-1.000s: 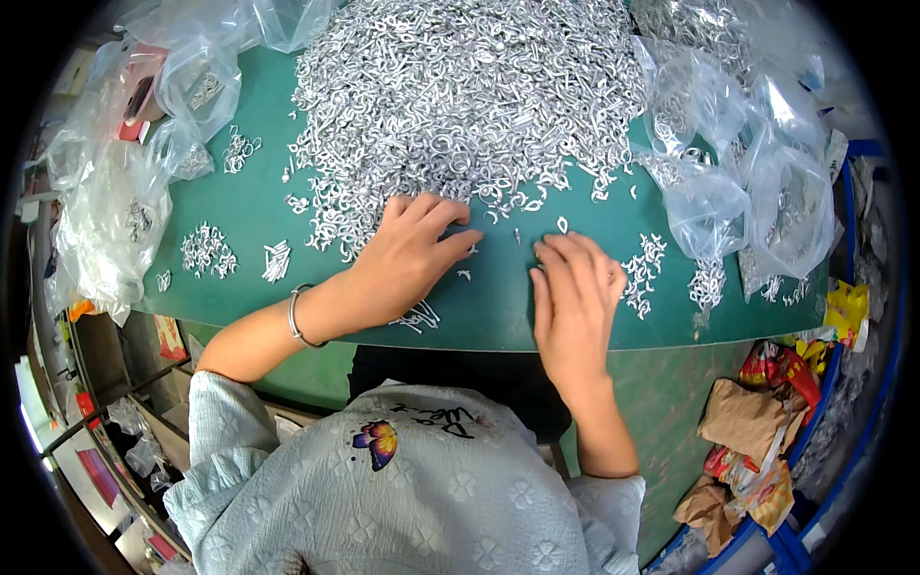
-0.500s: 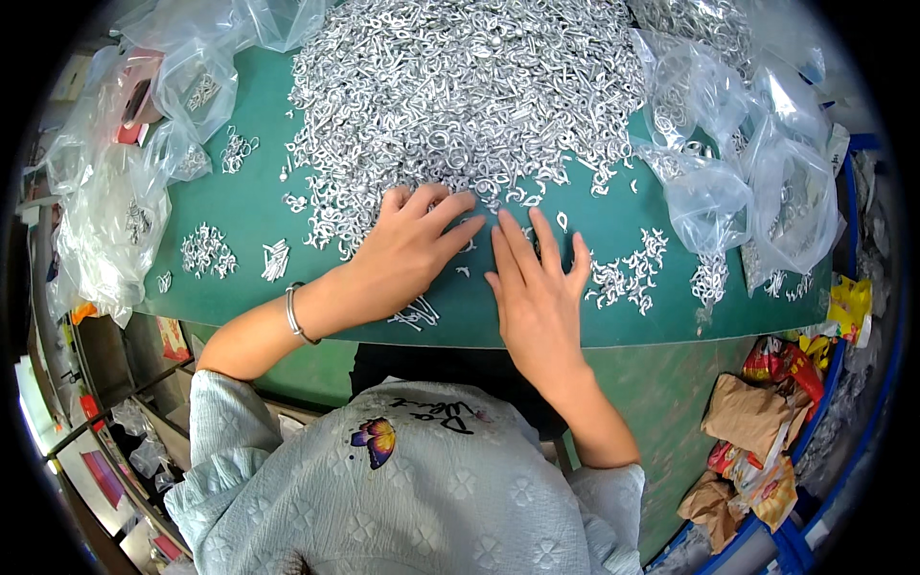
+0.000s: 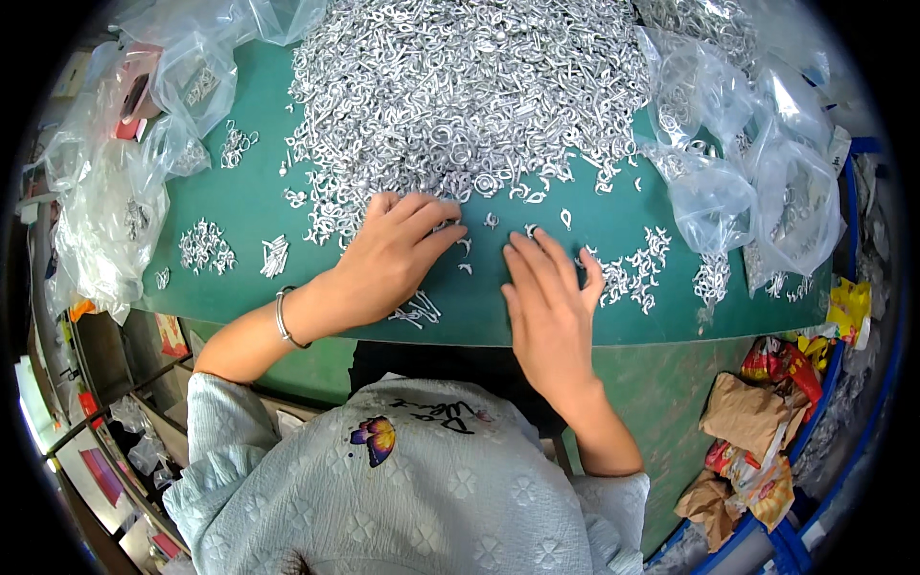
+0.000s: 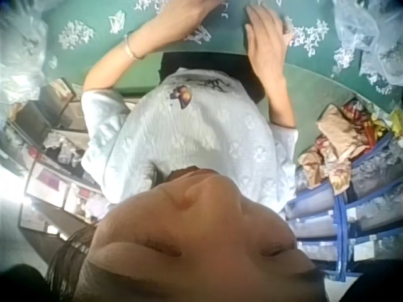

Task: The person sorts through a large pile of small silver-colored metal components on a green workbench, picking up individual pieces by hand and placing them into separate piles or nearby containers.

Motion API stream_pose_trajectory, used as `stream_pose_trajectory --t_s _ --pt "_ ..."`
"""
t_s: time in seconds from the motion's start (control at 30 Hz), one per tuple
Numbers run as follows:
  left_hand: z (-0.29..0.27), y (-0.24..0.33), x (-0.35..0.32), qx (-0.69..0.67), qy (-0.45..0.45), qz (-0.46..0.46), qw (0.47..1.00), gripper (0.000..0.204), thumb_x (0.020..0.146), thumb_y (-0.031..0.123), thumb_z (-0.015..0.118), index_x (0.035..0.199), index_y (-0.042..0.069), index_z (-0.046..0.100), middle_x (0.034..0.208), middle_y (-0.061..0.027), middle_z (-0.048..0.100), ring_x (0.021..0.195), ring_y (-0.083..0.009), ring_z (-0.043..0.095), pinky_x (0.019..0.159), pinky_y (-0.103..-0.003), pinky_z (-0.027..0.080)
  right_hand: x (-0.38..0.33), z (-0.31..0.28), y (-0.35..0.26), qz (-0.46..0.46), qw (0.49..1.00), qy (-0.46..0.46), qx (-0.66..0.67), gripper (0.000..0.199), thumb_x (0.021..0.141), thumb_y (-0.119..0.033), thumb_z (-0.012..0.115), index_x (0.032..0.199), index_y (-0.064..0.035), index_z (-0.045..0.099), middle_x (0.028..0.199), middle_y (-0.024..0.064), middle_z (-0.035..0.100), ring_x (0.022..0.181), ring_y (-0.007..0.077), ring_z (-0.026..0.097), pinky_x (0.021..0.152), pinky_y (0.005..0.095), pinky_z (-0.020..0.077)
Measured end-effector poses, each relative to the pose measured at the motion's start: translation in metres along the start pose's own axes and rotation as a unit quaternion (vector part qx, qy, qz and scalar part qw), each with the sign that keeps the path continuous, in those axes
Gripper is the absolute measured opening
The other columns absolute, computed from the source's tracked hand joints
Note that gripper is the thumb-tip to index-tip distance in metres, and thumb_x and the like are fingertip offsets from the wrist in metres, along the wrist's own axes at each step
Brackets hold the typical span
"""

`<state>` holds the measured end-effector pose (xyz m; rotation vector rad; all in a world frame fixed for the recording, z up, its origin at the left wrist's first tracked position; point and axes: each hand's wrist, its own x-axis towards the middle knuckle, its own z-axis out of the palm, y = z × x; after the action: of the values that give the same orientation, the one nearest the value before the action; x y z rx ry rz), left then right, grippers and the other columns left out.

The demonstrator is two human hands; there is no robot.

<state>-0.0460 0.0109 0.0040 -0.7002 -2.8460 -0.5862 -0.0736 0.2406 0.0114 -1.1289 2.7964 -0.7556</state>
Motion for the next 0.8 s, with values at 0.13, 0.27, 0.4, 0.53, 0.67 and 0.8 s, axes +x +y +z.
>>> stream_pose_trajectory --t_s 0.13,0.27,0.4,0.53,0.67,0.8 --pt "0.009 0.003 0.012 -0.024 0.026 -0.016 0.999 0.034 0.08 0.002 0.064 0.114 0.001 0.064 0.115 -0.009 0.058 0.102 -0.0236 0.054 0.082 -0.038 0.036 0.013 0.006 0.004 0.003 0.995 0.094 0.018 0.032 0.086 -0.001 0.064 0.118 0.0012 0.063 0.126 0.0095 0.061 0.117 0.0288 0.055 0.102 0.045 0.032" --pt "0.016 0.002 0.03 -0.037 -0.008 -0.004 0.999 0.03 0.083 0.003 0.065 0.113 0.003 0.064 0.112 -0.0075 0.058 0.099 -0.0234 0.054 0.082 -0.037 0.036 0.018 0.006 0.006 0.014 0.993 0.113 0.02 0.031 0.084 0.0 0.065 0.115 0.0003 0.064 0.123 0.0089 0.062 0.114 0.0284 0.056 0.099 0.0434 0.0328" --pt "0.017 -0.006 0.031 -0.114 0.049 -0.031 0.992 0.025 0.085 0.002 0.066 0.11 0.004 0.065 0.103 -0.0091 0.063 0.094 -0.0257 0.059 0.083 -0.037 0.041 0.014 0.0 0.014 0.025 0.991 0.131 -0.005 0.029 0.083 -0.001 0.067 0.112 -0.0008 0.066 0.118 0.008 0.063 0.11 0.0274 0.057 0.098 0.0419 0.0328" --pt "0.002 -0.002 0.031 -0.231 0.132 -0.128 0.955 0.024 0.084 -0.003 0.067 0.107 0.005 0.067 0.093 -0.0119 0.067 0.09 -0.0296 0.064 0.084 -0.038 0.047 0.011 -0.003 0.018 0.039 0.991 0.128 0.003 0.028 0.082 -0.001 0.069 0.11 -0.0021 0.067 0.117 0.0072 0.063 0.109 0.027 0.057 0.097 0.0407 0.0326" --pt "-0.001 -0.003 0.02 -0.142 0.103 -0.126 0.976 0.026 0.083 0.002 0.07 0.108 0.008 0.069 0.105 -0.0079 0.063 0.098 -0.0262 0.059 0.085 -0.039 0.042 0.017 -0.001 0.012 0.031 0.992 0.121 0.019 0.025 0.081 -0.002 0.07 0.107 -0.004 0.068 0.113 0.0061 0.063 0.107 0.0258 0.057 0.095 0.0404 0.0333" --pt "0.005 -0.002 0.012 0.002 0.046 -0.091 0.995 0.025 0.079 0.005 0.071 0.103 0.01 0.069 0.113 -0.0063 0.055 0.106 -0.0252 0.051 0.085 -0.04 0.035 0.028 0.005 0.002 0.009 0.993 0.111 0.037 0.023 0.081 -0.005 0.072 0.104 -0.0053 0.069 0.108 0.0048 0.062 0.103 0.0248 0.056 0.092 0.0411 0.0337"
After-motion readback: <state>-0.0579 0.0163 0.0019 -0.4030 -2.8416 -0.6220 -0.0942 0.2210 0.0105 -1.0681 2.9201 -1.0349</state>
